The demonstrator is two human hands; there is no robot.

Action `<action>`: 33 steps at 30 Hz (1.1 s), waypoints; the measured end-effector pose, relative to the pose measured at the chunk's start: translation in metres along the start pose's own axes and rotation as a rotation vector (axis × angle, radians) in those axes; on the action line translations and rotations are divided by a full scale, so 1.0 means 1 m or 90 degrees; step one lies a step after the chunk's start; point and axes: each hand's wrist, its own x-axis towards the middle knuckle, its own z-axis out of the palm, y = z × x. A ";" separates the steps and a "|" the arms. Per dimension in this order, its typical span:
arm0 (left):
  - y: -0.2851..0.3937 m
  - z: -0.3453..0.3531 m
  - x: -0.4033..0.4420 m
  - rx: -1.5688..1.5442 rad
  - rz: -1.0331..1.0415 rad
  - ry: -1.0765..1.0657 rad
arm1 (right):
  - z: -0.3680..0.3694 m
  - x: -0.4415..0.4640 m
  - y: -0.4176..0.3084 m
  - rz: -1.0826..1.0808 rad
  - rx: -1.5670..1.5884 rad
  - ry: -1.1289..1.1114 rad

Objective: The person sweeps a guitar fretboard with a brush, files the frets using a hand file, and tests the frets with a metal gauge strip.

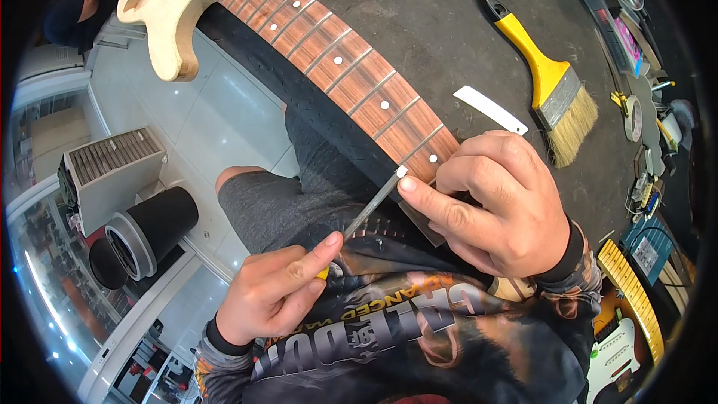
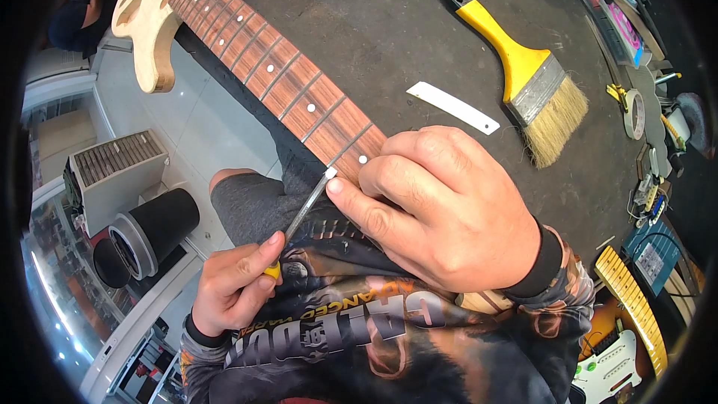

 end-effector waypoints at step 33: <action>0.000 -0.001 0.005 0.013 0.017 -0.022 | -0.001 0.000 -0.002 0.011 -0.013 -0.021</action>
